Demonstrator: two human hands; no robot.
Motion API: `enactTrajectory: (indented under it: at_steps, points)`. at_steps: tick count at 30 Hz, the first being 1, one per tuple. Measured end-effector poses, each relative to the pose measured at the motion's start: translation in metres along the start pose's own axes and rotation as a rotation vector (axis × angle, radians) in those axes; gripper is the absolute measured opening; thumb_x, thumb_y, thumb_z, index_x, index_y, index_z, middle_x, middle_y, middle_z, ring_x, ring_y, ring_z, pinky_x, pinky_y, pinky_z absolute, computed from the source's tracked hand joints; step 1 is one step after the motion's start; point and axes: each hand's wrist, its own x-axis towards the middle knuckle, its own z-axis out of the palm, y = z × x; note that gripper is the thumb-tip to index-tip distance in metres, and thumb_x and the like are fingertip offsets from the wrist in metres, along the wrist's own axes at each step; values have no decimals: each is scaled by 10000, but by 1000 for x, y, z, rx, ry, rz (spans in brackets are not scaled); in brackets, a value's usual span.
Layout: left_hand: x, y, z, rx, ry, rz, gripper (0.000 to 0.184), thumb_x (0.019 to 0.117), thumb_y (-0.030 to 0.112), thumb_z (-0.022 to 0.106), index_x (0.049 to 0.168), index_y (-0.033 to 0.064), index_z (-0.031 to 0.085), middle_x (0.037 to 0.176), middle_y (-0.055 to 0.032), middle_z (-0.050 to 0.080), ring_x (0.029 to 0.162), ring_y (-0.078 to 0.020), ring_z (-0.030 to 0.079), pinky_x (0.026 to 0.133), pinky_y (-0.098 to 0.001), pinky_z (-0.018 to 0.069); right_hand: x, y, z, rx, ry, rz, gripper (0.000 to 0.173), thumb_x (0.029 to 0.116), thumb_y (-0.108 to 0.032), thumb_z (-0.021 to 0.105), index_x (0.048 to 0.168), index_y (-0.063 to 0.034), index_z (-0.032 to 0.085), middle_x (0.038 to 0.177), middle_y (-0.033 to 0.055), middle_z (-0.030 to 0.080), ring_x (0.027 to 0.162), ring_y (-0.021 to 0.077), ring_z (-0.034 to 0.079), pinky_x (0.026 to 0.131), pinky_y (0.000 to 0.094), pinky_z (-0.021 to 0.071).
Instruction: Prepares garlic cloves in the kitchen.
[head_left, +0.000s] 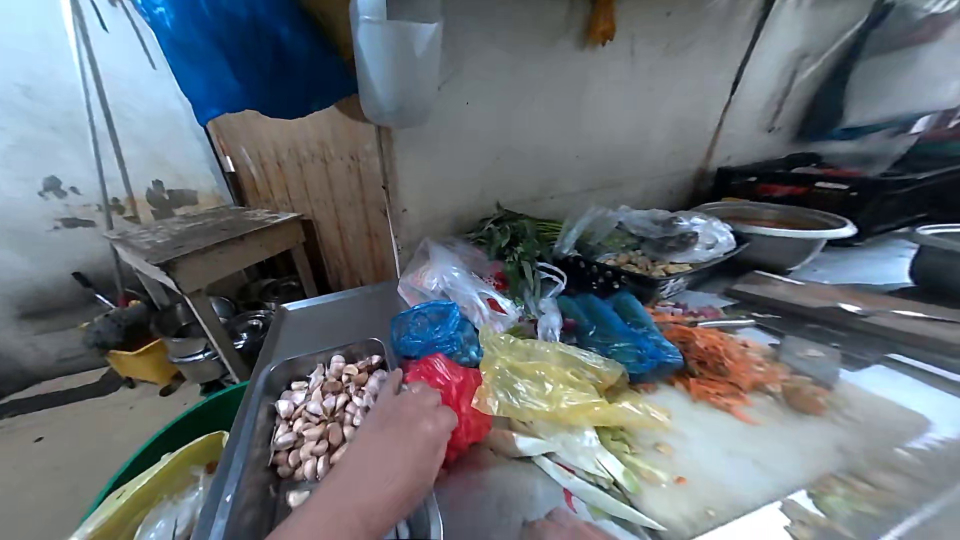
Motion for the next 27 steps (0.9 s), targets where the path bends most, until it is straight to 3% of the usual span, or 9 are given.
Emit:
enactTrajectory:
  at_steps: [3,6,9,11,14,18,20,23,27]
  points:
    - [-16,1,25,70,202,124,91,935,175,681,949,138,763,939,-74,727,961,-289,728,1001,-663,482,6,-7,-26,-5,241,34,323,1031,-222,596,1286,-52,699,1271,207,679,1223,407,627,1026,583,501]
    - [-18,2,30,96,197,114,108,933,164,680,988,152,771,1006,-90,734,997,-315,726,999,-691,471,39,-10,-48,-128,479,9,307,1030,-148,528,1277,-150,711,1366,158,634,1283,369,589,1026,530,515]
    - [-17,5,32,98,184,93,152,949,177,664,1045,164,781,1041,-112,747,1011,-345,726,1007,-714,448,79,-23,-66,-172,247,144,467,985,-31,497,1373,-242,650,1618,173,373,1501,393,328,1155,594,362]
    - [-19,8,29,86,88,54,202,976,176,637,1129,163,769,1085,-117,741,1074,-359,706,1045,-742,384,101,-25,-71,-247,96,267,463,976,-10,510,1394,-165,634,1661,193,278,1541,414,222,1173,639,292]
    - [-24,6,30,67,39,28,223,978,184,630,1167,159,746,1101,-90,742,1098,-339,699,1056,-758,354,111,-23,-78,-305,121,437,511,956,12,530,1467,18,506,1633,215,326,1486,427,338,1124,653,346]
    - [-24,7,13,-121,-88,-34,338,1041,307,553,1282,121,700,1334,-123,661,1307,-355,582,1137,-753,237,97,-12,-89,-102,213,495,501,1017,-41,454,1516,-11,457,1583,195,414,1454,360,415,1169,552,358]
    - [-17,5,-3,-214,1,-106,383,1061,376,503,1227,116,731,1312,-108,679,1306,-316,589,1156,-674,303,89,-8,-91,59,248,432,473,1013,-17,449,1483,-6,502,1561,204,438,1430,346,447,1172,507,371]
    - [7,0,-32,-252,79,-324,458,1083,405,442,1152,68,744,1174,-135,710,1182,-301,646,1053,-558,452,83,-3,-90,246,332,330,452,989,7,448,1425,5,567,1512,215,492,1404,311,479,1160,457,386]
    - [49,2,-30,-272,-193,-477,497,1065,469,475,1309,82,667,1350,-161,617,1309,-329,551,1111,-576,389,84,4,-85,564,496,295,376,1023,-183,498,1314,-4,653,1428,188,570,1322,253,547,1103,426,441]
